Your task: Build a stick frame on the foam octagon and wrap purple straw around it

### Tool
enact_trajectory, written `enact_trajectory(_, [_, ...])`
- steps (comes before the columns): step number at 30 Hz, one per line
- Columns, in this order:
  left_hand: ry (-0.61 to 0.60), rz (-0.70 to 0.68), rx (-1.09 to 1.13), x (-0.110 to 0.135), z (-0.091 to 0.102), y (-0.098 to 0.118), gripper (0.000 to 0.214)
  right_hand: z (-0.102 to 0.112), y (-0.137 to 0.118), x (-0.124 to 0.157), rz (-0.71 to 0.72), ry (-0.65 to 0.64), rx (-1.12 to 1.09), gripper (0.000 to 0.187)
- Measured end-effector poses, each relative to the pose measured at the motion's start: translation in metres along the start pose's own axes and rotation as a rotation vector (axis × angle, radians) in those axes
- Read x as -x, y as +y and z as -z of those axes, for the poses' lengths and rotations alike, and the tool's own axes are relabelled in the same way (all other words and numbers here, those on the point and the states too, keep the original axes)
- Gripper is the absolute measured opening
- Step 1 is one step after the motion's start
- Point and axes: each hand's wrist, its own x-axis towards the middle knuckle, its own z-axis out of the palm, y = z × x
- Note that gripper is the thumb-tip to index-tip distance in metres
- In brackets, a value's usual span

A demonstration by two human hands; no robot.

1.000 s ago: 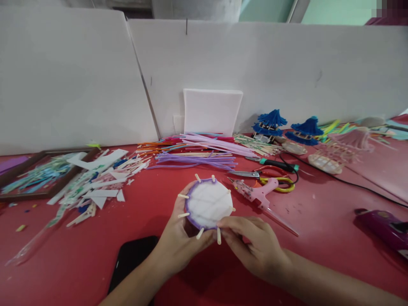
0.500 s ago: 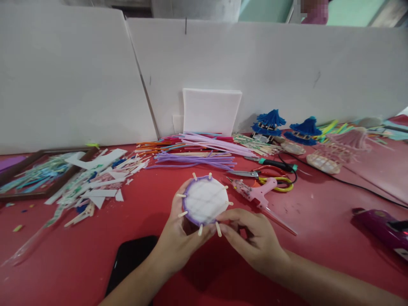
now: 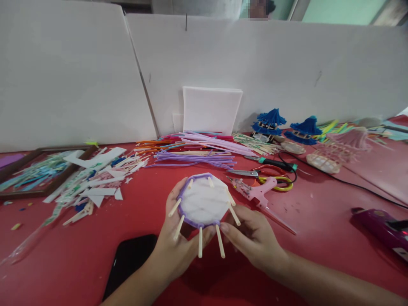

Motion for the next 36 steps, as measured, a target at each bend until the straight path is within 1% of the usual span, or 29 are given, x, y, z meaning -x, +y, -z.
enact_trajectory(3, [-0.032, -0.017, -0.026, 0.0000, -0.0006, 0.0022, 0.083, 0.0006, -0.0028, 0.0000, 0.013, -0.039, -0.005, 0.019])
enact_trajectory(8, [-0.037, -0.063, -0.079, -0.0014, -0.0004, 0.0052, 0.083, -0.0002, -0.0042, 0.0000, -0.002, -0.036, -0.007, 0.018])
enact_trajectory(14, [-0.044, -0.099, -0.169, 0.0003, 0.0002, 0.0020, 0.082, 0.0033, -0.0064, -0.0029, 0.095, -0.045, 0.020, 0.016])
enact_trajectory(19, [-0.077, -0.103, -0.123, -0.0008, -0.0032, 0.0055, 0.088, 0.0050, -0.0051, -0.0033, 0.125, -0.062, 0.051, 0.018])
enact_trajectory(24, [-0.088, -0.098, -0.093, -0.0004, -0.0031, 0.0060, 0.091, 0.0036, -0.0023, -0.0005, 0.071, -0.064, 0.060, 0.021])
enact_trajectory(28, [-0.105, -0.036, -0.002, 0.0014, -0.0025, 0.0050, 0.091, 0.0014, -0.0005, 0.0014, 0.036, -0.085, 0.039, 0.021])
enact_trajectory(32, [-0.105, -0.040, -0.015, 0.0022, -0.0015, 0.0027, 0.087, -0.0007, 0.0012, 0.0026, -0.049, -0.136, -0.045, 0.017])
enact_trajectory(36, [-0.084, -0.008, 0.002, -0.0005, -0.0019, 0.0017, 0.087, -0.0021, 0.0029, 0.0017, -0.064, -0.098, -0.064, 0.017])
